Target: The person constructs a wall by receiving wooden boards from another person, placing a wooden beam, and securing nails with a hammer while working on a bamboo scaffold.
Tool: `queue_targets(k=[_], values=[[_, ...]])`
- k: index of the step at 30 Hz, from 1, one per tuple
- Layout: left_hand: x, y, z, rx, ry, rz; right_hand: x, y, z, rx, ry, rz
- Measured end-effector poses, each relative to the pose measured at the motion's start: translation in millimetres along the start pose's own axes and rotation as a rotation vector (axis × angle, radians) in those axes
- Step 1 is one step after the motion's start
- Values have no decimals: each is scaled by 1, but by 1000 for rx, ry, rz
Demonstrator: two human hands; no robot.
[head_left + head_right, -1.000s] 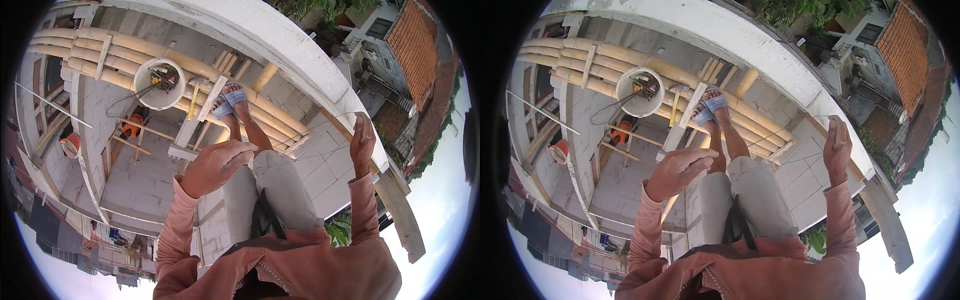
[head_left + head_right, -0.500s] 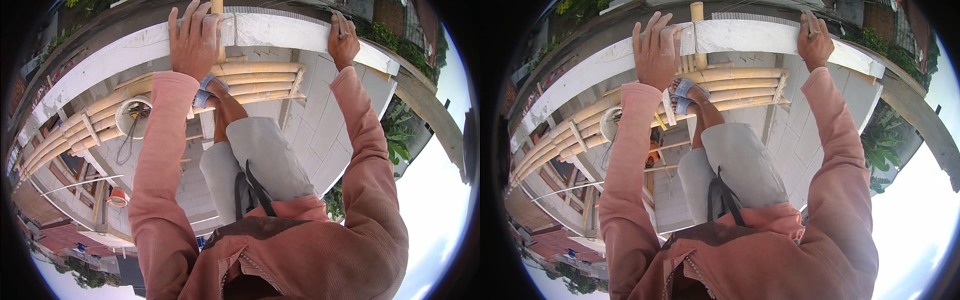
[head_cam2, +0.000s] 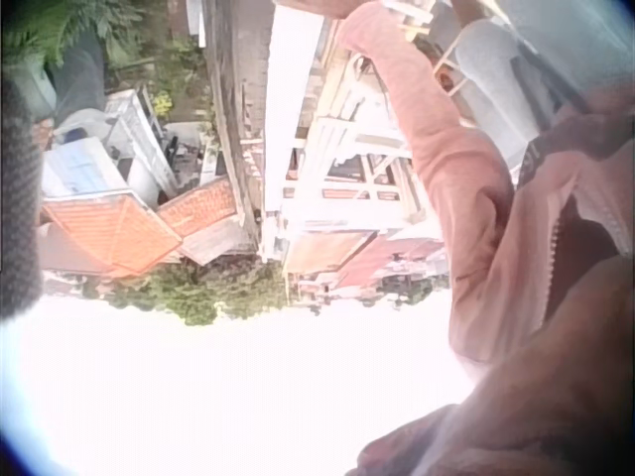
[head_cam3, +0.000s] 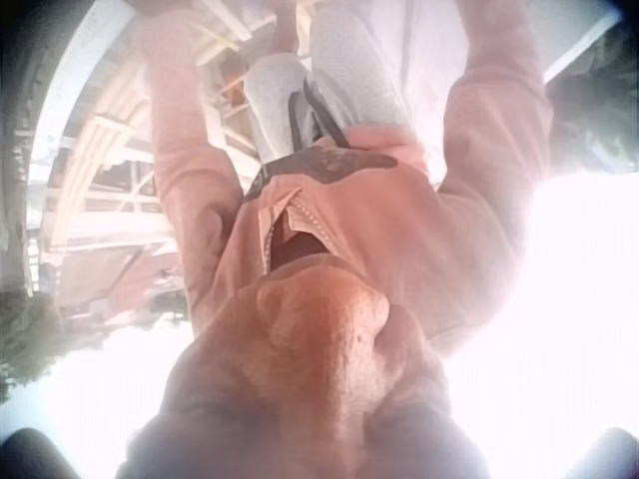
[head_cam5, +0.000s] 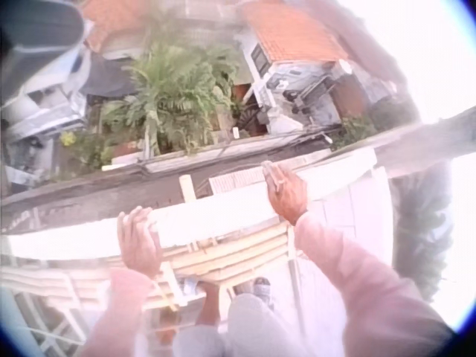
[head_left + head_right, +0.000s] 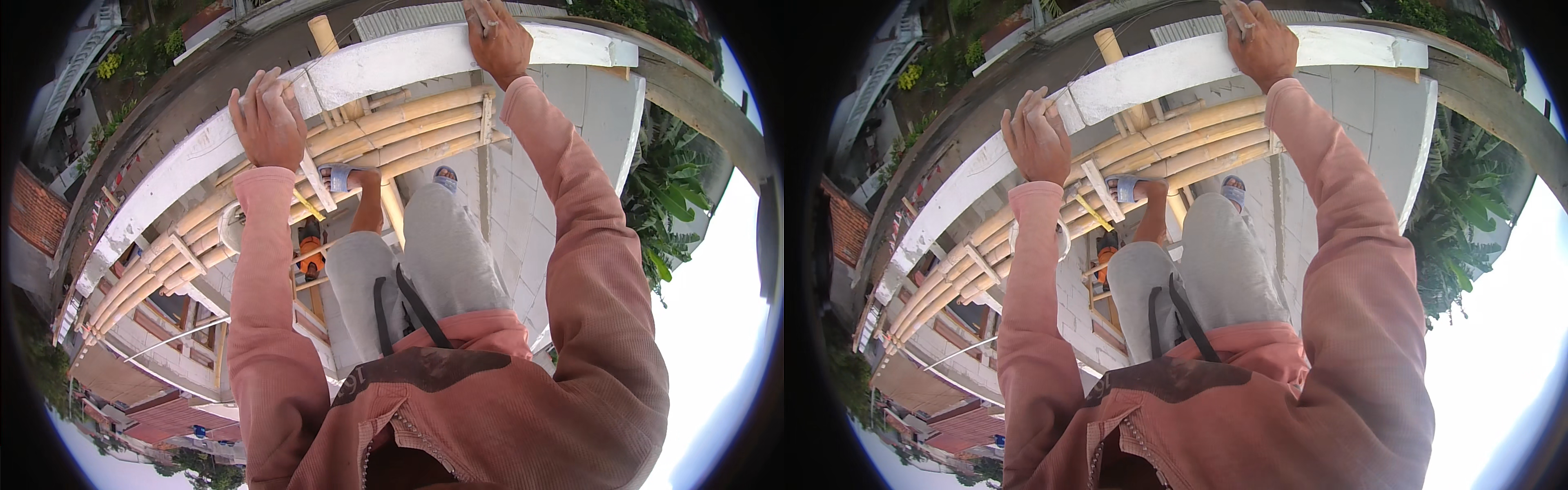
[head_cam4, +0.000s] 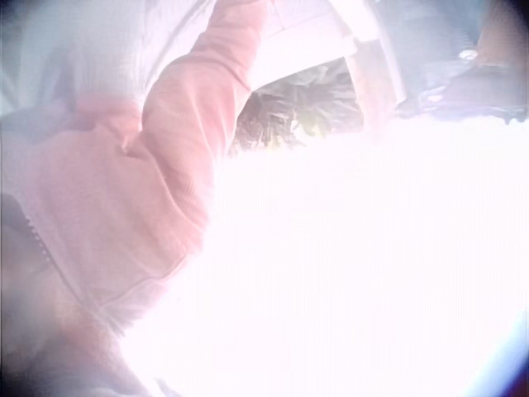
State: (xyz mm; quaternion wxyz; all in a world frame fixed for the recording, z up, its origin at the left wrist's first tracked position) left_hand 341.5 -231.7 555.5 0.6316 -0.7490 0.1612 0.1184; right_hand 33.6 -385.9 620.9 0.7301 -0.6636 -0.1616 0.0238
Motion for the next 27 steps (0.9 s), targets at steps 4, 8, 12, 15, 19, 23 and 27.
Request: queue_targets(k=[4, 8, 12, 15, 19, 23, 27], values=[[-8, -2, -3, 18, 2, 12, -12, 8, 7, -101, -57, 146], [-7, 0, -3, -4, 6, -5, -18, 10, 12, -112, -44, 141], [-2, 2, 0, -51, 20, -23, -12, 13, 4, -71, -43, 153], [-8, 0, -1, -34, 33, -23, -18, 13, 10, -148, -85, 166], [-11, -1, -2, -28, 37, -34, -16, 6, 17, -169, -89, 140], [-8, 2, 0, -37, 46, -38, -16, 12, 12, -183, -89, 117], [-15, 2, -1, -31, 55, -54, -23, 9, 16, -145, -98, 26]])
Point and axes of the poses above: each hand's wrist, its own z-axis away from the middle knuckle, its own y-axis out of the palm, x = y × z, the point moved 5 cm from there along -z, towards the middle knuckle, and after that the axes turned 10 degrees about x, right-handed, at the moved point
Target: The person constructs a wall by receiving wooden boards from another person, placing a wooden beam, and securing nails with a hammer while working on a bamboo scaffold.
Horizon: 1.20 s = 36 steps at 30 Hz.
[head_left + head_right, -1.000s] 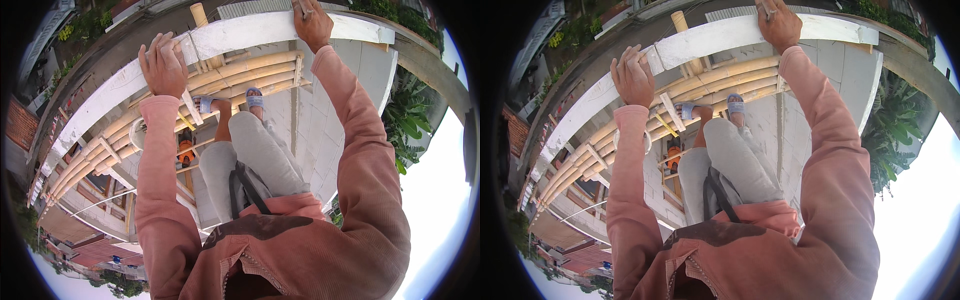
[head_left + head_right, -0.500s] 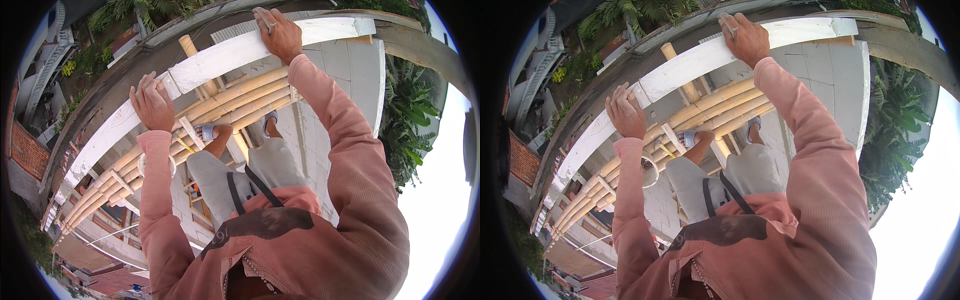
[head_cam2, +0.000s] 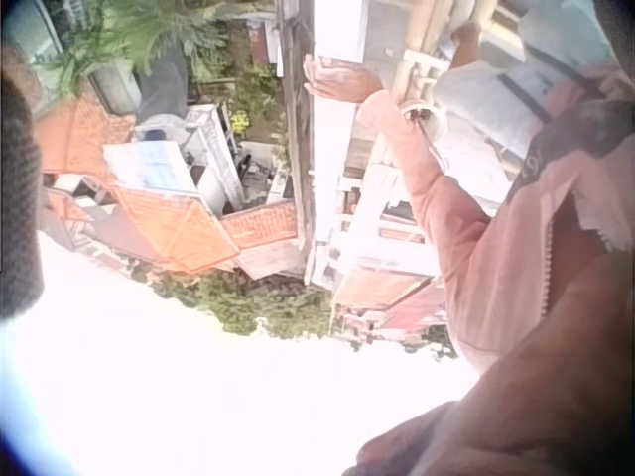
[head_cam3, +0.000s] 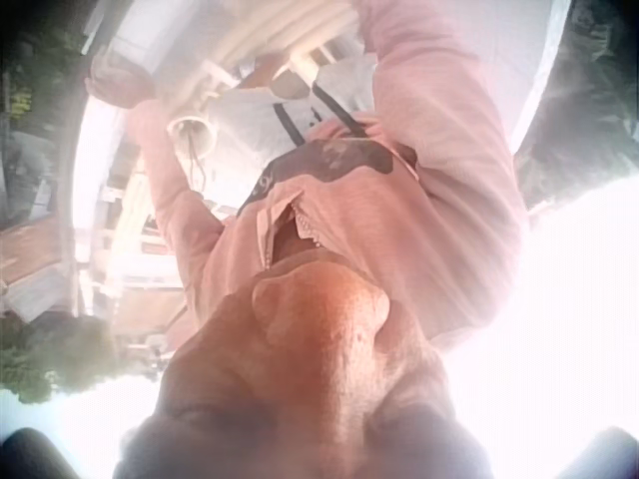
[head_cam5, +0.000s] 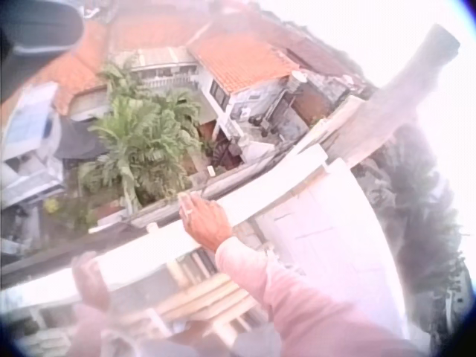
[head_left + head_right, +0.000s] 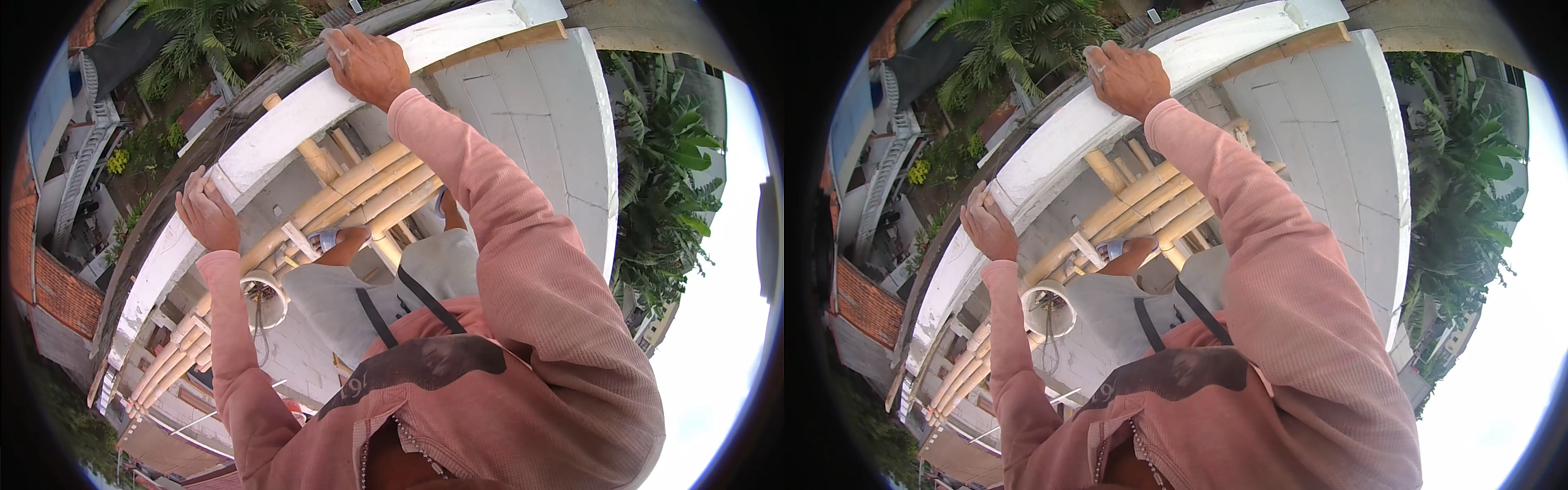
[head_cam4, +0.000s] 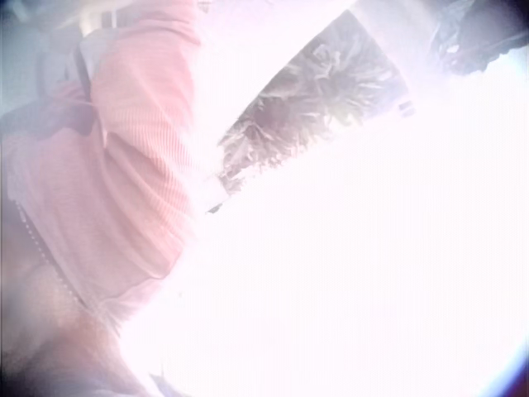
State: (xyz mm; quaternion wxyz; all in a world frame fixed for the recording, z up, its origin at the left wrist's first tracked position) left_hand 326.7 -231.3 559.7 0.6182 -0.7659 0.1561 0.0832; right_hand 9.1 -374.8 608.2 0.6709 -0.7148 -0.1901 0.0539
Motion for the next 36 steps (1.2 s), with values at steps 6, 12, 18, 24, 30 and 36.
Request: queue_targets(k=[6, 12, 18, 24, 30, 36], values=[[-56, 7, -18, -15, -145, 20, -13, -13, 5, -30, 92, -181], [-95, 49, -55, -113, -477, 69, -31, -30, 0, -227, 256, -666], [-105, 45, -58, -154, -461, -5, -93, -68, 89, 348, 226, -1074], [-104, 36, -60, -150, -423, 8, -265, -156, 246, 435, 208, -814], [-117, 46, -70, -85, -521, 44, -528, -181, 409, -120, 972, 229], [-115, 42, -63, -56, -556, 26, -530, -165, 406, 57, 1043, 93]])
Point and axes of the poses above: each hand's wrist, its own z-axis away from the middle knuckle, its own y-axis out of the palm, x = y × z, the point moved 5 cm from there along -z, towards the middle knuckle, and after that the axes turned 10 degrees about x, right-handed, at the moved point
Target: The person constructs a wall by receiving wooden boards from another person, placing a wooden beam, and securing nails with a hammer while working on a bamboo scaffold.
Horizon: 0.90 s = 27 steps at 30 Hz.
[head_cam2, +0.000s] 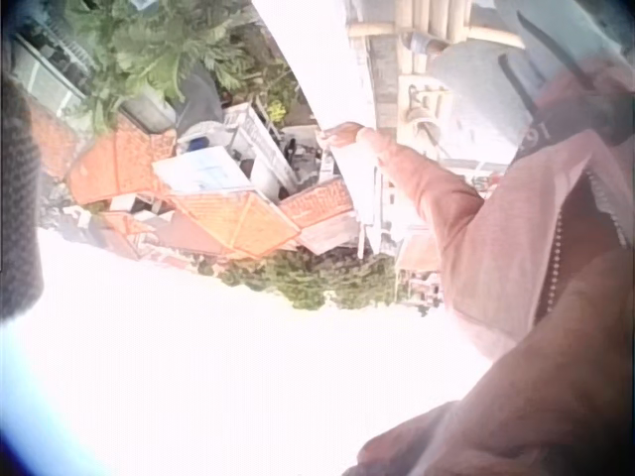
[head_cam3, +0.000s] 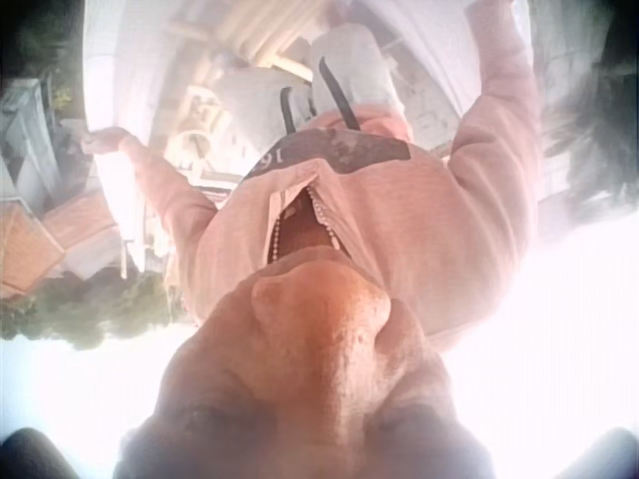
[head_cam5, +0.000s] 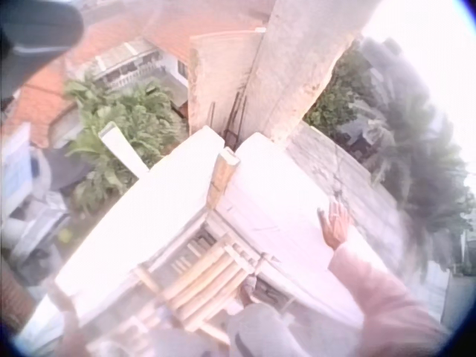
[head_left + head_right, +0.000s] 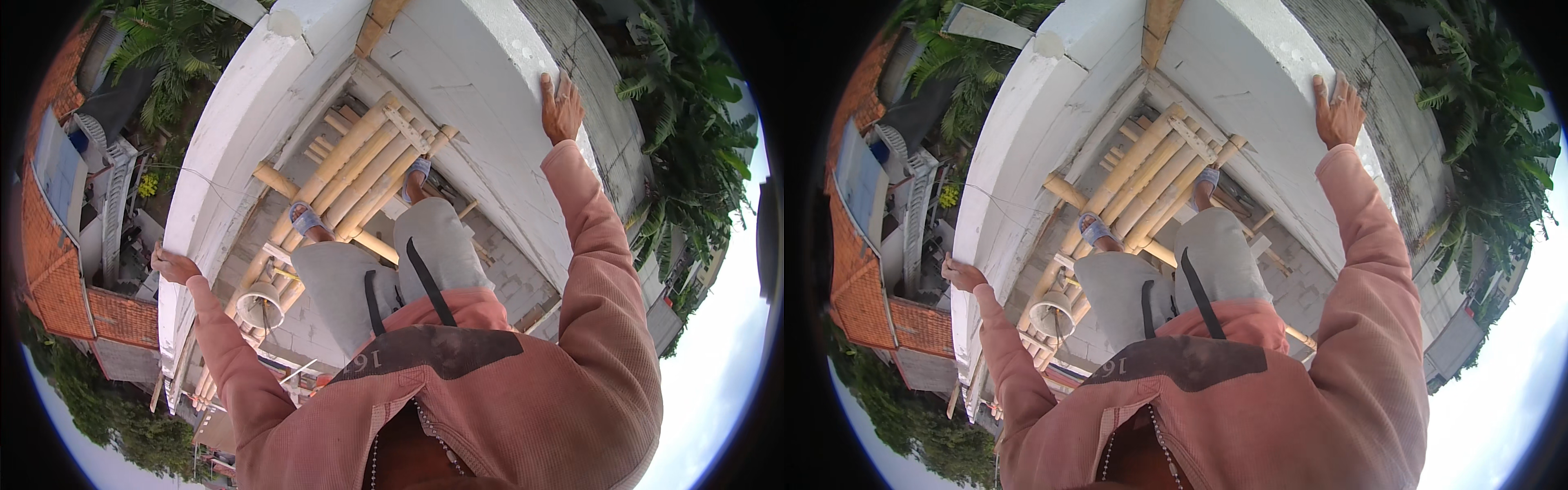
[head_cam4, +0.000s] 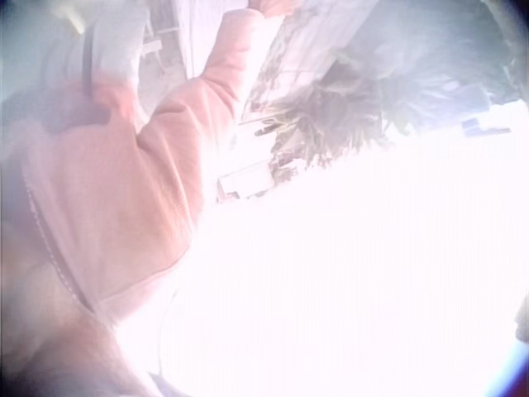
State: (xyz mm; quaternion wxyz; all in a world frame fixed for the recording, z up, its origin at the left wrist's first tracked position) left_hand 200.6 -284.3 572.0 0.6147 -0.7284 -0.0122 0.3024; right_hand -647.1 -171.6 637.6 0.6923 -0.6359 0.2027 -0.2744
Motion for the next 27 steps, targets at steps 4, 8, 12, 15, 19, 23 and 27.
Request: queue_targets(k=[4, 8, 12, 15, 19, 23, 27], values=[[16, 2, -7, -25, 41, 5, 2, -2, -6, -21, -15, 45], [17, 6, -7, -36, 126, -67, -3, 0, -6, -6, 1, 76], [26, 9, -11, -51, 133, -86, -7, -2, -10, 10, 15, 49], [19, 5, -11, -53, 166, -63, 0, -3, -6, 45, 5, 33], [7, -9, -4, -22, 130, -194, 6, -3, -6, 48, -13, 31], [-56, -63, 41, -154, 233, -244, 9, -10, -4, 51, -29, 20], [-161, -118, 139, 80, 176, -53, -3, -9, -2, 65, -27, -13]])
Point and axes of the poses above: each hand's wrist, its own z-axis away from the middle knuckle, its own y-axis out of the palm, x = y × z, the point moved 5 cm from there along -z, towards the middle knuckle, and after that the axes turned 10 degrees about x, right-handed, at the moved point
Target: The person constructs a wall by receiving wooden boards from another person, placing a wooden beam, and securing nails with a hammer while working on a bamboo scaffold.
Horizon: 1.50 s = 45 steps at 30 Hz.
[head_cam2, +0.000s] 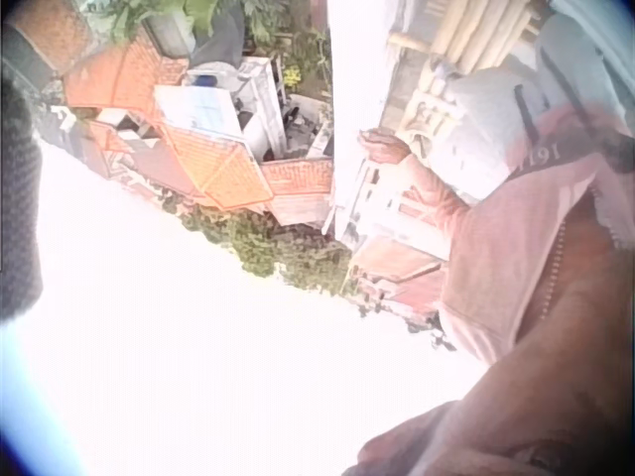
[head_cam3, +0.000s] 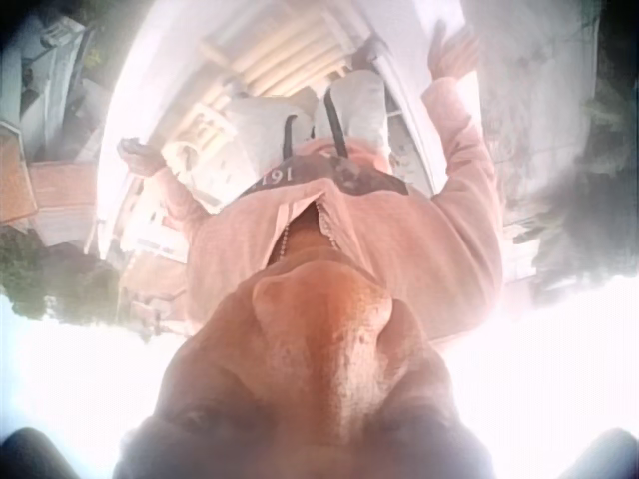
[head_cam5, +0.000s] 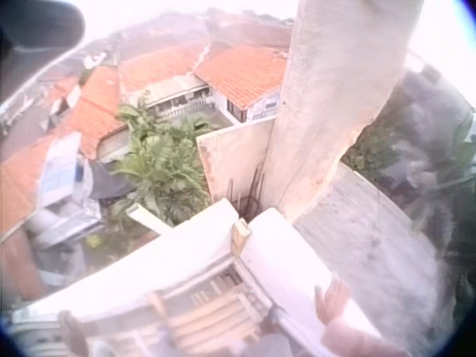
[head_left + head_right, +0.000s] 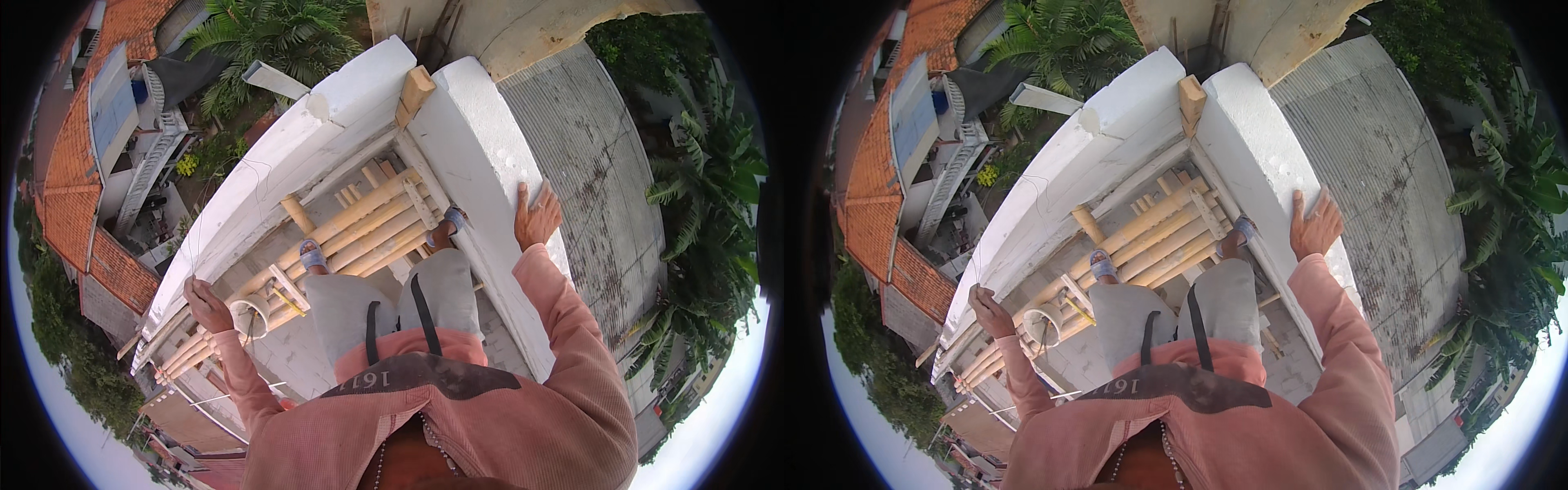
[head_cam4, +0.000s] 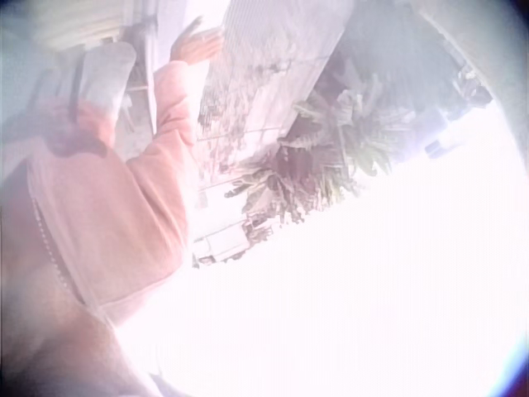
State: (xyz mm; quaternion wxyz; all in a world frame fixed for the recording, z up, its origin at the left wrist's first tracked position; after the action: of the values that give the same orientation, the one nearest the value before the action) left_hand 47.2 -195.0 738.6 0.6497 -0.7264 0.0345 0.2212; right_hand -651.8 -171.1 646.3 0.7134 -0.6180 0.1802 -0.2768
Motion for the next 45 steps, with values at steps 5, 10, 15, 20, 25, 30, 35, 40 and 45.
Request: queue_targets(k=[5, 10, 15, 20, 25, 30, 35, 40, 45], values=[[-174, -9, 83, 540, 382, 85, -4, -8, 1, 19, -35, -157], [-288, 13, 100, 978, 466, 368, 37, -74, 12, -117, -354, -657], [-353, 34, 77, 987, 514, 413, 133, -143, 69, 1278, -901, -1242], [-369, 53, 20, 886, 465, 463, 110, -170, 75, 1707, -538, -945], [-389, 82, -27, 819, 608, 453, 56, -182, 37, 1245, -435, -1075], [-466, 102, -42, 603, 977, 250, -3, -220, -15, 788, -231, -805], [-487, 81, -52, 230, 1132, 567, -204, -269, -102, -7, 193, -1111], [-426, 109, -125, 283, 447, 1073, -255, -257, -248, -502, 120, -1012], [-424, 146, -231, -1, 388, 1176, 0, -159, -388, -20, -267, -989]])
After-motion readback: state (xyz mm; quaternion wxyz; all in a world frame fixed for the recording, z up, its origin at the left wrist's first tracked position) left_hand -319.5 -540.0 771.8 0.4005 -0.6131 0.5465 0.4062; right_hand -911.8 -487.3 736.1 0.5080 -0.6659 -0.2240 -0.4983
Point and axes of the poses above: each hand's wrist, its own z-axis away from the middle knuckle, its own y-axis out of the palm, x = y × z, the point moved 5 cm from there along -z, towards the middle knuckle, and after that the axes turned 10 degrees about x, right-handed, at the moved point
